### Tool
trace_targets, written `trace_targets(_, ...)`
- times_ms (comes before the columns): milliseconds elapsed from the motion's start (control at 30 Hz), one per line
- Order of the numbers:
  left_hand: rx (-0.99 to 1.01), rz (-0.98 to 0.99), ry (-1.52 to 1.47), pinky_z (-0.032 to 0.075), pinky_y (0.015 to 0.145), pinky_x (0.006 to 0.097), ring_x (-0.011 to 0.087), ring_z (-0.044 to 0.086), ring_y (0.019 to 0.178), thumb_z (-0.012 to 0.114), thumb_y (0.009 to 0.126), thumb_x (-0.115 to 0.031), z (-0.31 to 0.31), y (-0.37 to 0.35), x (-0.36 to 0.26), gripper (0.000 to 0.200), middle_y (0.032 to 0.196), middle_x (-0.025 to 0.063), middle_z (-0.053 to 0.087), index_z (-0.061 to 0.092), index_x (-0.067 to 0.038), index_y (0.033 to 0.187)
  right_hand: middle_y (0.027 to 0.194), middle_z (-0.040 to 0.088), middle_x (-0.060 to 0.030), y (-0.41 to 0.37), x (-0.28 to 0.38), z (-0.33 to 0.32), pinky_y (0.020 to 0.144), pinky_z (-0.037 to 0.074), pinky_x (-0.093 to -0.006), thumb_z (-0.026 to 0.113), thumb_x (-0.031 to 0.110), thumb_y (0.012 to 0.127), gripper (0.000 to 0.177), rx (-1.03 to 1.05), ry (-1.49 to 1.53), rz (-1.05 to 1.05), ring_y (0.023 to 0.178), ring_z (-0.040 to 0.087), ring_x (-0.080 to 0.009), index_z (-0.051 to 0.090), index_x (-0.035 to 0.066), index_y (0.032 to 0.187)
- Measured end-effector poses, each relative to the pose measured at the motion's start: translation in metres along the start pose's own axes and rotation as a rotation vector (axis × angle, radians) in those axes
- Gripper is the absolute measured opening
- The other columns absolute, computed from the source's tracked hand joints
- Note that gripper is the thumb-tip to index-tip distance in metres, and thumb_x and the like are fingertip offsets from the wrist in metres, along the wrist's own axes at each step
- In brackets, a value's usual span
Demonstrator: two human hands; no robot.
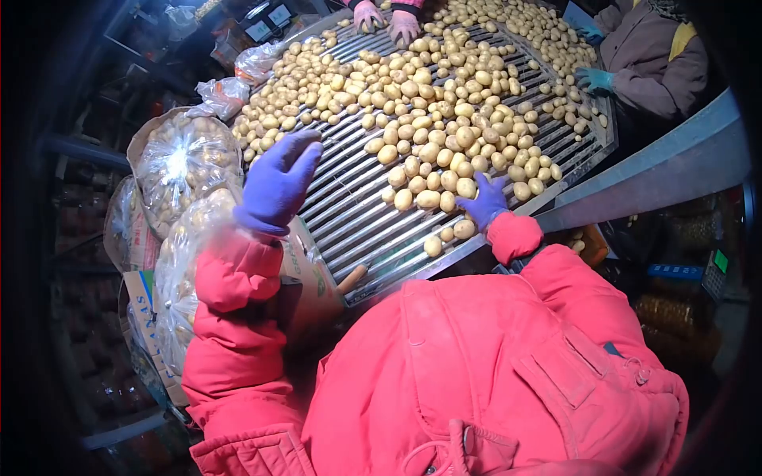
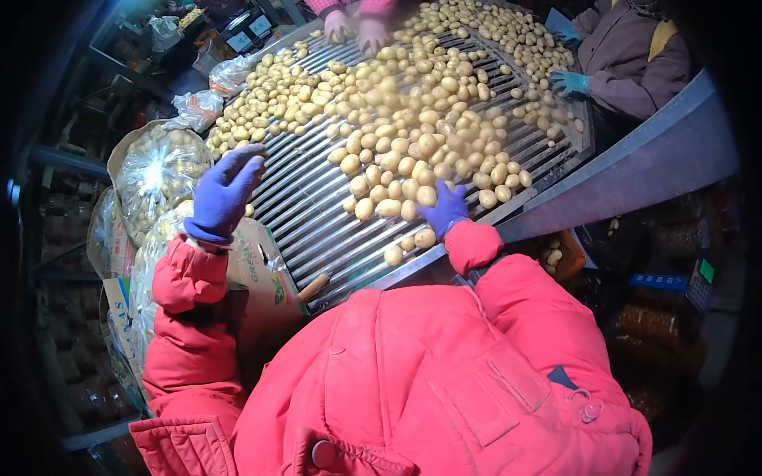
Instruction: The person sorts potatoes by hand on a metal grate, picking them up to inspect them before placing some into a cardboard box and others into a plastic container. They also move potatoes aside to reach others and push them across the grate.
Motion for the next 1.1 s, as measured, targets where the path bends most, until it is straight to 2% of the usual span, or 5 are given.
trace_targets(167,0.09,0.005,0.151,0.053,0.084,0.0242,0.0103,0.066,0.096,0.065,0.099,-0.014,0.02,0.003,0.009,0.028,0.11,0.0062,0.072,0.067,-0.001,0.124,0.122,0.057,-0.0232,-0.002,0.03,0.008,0.099,0.048,-0.0483,0.076,0.032,0.081,0.062,0.168,-0.131,-0.176,0.114,0.057,-0.0406,0.055,0.011,0.136)
trace_targets(267,0.071,0.181,0.4,0.055,0.082,0.0297,0.0171,0.071,0.094,0.068,0.096,-0.016,0.022,0.0,-0.001,0.028,0.107,0.0126,0.073,0.068,-0.002,0.12,0.126,0.055,-0.0241,0.031,0.043,-0.023,0.099,0.048,-0.0486,0.07,0.027,0.085,0.054,-0.199,0.045,-0.29,0.114,0.057,-0.0423,0.056,0.012,0.134)
trace_targets(400,0.093,0.264,0.613,0.056,0.081,0.034,0.0243,0.072,0.092,0.07,0.094,-0.023,0.032,-0.004,-0.005,0.031,0.104,0.0148,0.072,0.069,-0.004,0.118,0.132,0.058,-0.0215,0.09,0.069,-0.047,0.106,0.046,-0.0431,0.066,0.022,0.089,0.048,-0.424,-0.272,-0.316,0.125,0.055,-0.0376,0.058,0.009,0.134)
trace_targets(733,0.129,0.21,0.689,0.055,0.086,0.0396,0.0332,0.069,0.1,0.068,0.093,-0.029,0.027,0.003,0.008,0.034,0.111,0.0158,0.07,0.068,-0.006,0.118,0.124,0.058,-0.0219,0.106,0.101,0.017,0.096,0.05,-0.0453,0.068,0.03,0.082,0.046,0.312,-0.392,-0.398,0.115,0.059,-0.0401,0.062,0.013,0.124)
trace_targets(1100,0.212,0.165,0.743,0.055,0.086,0.042,0.0346,0.069,0.1,0.066,0.094,-0.031,0.028,0.006,0.013,0.034,0.111,0.0163,0.07,0.068,-0.008,0.119,0.134,0.049,-0.0153,0.113,0.133,0.036,0.094,0.052,-0.0497,0.073,0.027,0.084,0.043,0.149,-0.598,-0.46,0.115,0.059,-0.0377,0.062,0.022,0.125)
Point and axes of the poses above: each hand's wrist, its own y-axis towards the middle knuckle, its own z-axis out of the palm, x = y × z, the point moved 10 cm from there along y, towards the middle knuckle
